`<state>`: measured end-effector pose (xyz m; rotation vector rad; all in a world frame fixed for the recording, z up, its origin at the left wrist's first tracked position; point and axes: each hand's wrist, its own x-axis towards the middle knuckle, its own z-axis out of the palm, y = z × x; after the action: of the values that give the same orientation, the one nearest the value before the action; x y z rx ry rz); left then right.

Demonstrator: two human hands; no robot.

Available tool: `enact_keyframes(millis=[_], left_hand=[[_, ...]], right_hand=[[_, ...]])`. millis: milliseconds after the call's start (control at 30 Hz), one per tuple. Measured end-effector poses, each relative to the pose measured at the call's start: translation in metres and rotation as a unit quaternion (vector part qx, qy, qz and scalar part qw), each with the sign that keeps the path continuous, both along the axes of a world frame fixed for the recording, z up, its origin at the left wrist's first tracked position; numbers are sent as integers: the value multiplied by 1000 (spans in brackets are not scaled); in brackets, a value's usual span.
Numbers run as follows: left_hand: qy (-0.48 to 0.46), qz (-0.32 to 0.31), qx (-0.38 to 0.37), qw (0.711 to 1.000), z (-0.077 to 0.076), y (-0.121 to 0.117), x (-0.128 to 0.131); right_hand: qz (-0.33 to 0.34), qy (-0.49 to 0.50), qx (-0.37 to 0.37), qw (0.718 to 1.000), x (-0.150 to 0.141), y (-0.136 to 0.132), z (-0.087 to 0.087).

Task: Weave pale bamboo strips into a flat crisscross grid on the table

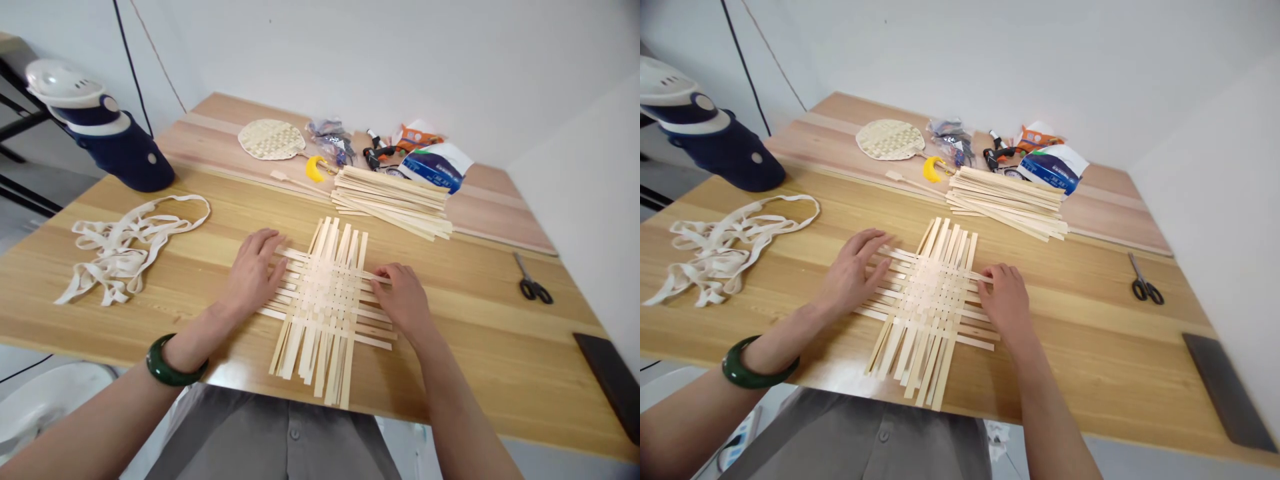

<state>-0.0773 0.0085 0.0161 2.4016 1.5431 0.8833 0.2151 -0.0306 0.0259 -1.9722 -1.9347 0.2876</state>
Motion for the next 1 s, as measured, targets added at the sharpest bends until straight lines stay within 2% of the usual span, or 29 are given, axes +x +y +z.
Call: enact_keyframes(millis=[133, 233, 433, 700, 767, 867, 1000], left_hand=[[6, -14, 17, 1000, 11, 3, 3], [49, -45, 9, 998, 18, 8, 3], [106, -128, -91, 982, 26, 14, -3], [45, -96, -155, 982, 35, 1, -10], [29, -95, -169, 980, 39, 0, -10], [19, -98, -199, 975, 46, 0, -13], [15, -116, -240, 964, 56, -1, -20]], right_hand=[[-17, 36, -23, 999, -7, -2, 15], [-2, 53, -24, 998, -13, -8, 23], [37, 49, 2, 998, -21, -22, 28], [91, 65, 21, 994, -21, -19, 30], [81, 78, -11, 994, -25, -14, 35], [64, 107, -112, 986, -31, -7, 43], [85, 159, -184, 966, -32, 0, 49]])
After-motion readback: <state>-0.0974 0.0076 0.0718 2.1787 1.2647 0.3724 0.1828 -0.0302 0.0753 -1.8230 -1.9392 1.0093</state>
